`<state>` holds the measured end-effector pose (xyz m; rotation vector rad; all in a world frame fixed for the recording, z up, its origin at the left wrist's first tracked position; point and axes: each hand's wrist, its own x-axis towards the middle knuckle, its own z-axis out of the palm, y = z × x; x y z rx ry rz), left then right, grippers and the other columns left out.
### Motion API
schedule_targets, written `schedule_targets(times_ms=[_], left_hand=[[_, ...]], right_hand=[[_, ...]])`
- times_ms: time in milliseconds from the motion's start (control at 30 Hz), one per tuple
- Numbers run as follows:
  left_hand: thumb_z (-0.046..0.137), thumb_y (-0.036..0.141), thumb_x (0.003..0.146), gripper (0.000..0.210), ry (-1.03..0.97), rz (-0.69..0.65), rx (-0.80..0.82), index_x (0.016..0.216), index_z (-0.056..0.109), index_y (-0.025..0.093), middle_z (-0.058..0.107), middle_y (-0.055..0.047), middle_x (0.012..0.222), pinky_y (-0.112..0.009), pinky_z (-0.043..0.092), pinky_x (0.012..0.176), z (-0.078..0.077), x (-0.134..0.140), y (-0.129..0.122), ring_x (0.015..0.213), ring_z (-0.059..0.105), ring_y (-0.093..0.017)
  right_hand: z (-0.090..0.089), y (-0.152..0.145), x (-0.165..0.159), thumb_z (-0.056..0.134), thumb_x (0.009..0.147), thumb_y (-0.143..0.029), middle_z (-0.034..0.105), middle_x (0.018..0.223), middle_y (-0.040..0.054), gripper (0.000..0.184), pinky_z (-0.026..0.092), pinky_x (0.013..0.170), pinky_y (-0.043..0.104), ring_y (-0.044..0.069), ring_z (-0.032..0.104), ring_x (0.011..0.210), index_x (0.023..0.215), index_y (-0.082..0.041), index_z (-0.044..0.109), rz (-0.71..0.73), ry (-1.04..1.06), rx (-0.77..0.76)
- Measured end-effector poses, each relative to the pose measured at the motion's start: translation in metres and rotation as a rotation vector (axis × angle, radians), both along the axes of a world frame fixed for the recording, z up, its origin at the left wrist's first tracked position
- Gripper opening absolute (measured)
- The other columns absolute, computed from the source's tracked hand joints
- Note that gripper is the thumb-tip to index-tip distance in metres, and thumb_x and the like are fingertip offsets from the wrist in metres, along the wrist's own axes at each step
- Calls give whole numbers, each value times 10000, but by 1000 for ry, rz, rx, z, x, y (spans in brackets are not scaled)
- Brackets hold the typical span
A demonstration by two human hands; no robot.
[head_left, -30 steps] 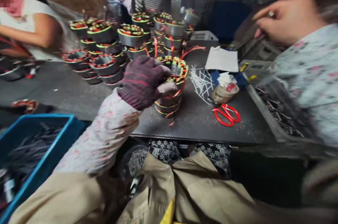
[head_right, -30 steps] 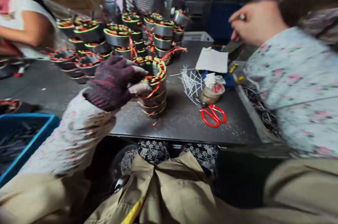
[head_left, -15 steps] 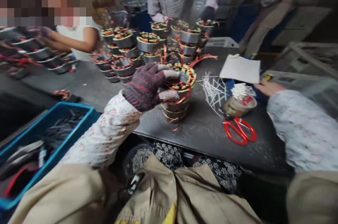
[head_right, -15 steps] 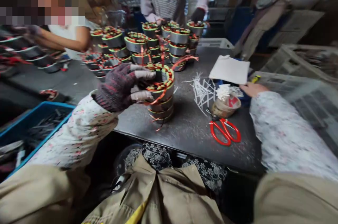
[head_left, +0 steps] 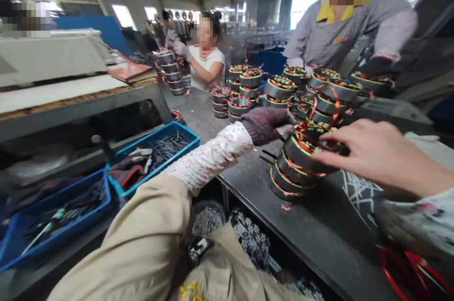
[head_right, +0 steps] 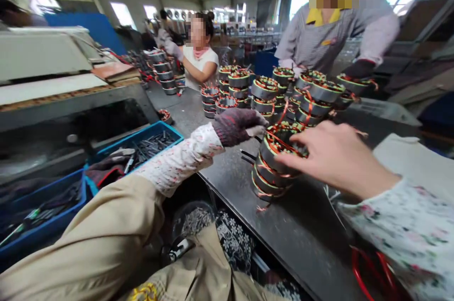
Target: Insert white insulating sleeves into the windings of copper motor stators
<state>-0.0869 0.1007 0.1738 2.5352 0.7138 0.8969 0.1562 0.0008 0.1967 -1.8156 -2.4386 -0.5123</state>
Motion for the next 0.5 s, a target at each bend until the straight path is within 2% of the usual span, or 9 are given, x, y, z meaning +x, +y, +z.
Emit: schedule_targets(times_ms=[33,100,167,233,300,400,433,500], left_hand=[[606,248,999,177,80,53,53,1114,723,183,796,-16,1045,-285,577,919,5,2,-7,982,743,-151],[610,290,989,216,235,149,183,1139,729,190,798,-50,1036,-337,580,851,14,9,-23,969,759,-218],[652,344,945,292,352,190,313,1166,735,172,793,-107,989,-407,575,798,21,18,-33,962,765,-308],[691,348,909,369,390,171,346,1227,726,164,787,-129,986,-431,573,811,27,24,-35,990,758,-341],[666,332,942,348,353,113,178,1258,721,199,790,-90,1068,-388,577,876,31,27,-25,1038,745,-285],[613,383,1003,315,152,29,-248,1228,724,192,779,-48,1167,-304,571,947,30,28,0,1078,714,-202],[612,388,1004,330,61,-17,-348,1226,717,167,771,-61,1198,-294,562,988,28,29,8,1110,703,-194],[631,330,991,346,-98,-150,-457,1276,686,142,747,-80,1281,-295,528,1089,20,37,21,1205,674,-186]], right_hand=[[0,-1,-24,525,903,-630,737,882,130,445,413,796,419,328,662,899,815,-221,676,-19,-45,-102],[-4,-2,-51,526,912,-547,709,817,111,365,403,768,393,303,669,835,723,-236,551,-95,-81,-227],[-10,-3,-56,480,914,-511,708,850,114,330,397,747,379,309,685,863,712,-251,463,-170,-39,-250],[-13,-3,-53,443,878,-536,716,893,122,321,399,729,388,337,698,911,712,-262,426,-226,14,-252],[-13,-1,-49,424,808,-596,717,874,124,345,416,714,416,365,706,902,694,-270,410,-264,63,-258],[-16,-1,-46,409,714,-716,715,806,142,438,485,746,513,407,706,856,647,-284,434,-215,220,-178],[-20,-3,-44,403,723,-737,729,837,156,464,510,798,559,422,709,895,662,-285,491,-151,307,-88],[-37,-7,-38,397,805,-735,755,1012,184,522,509,965,632,445,695,1086,822,-282,656,-36,524,215]])
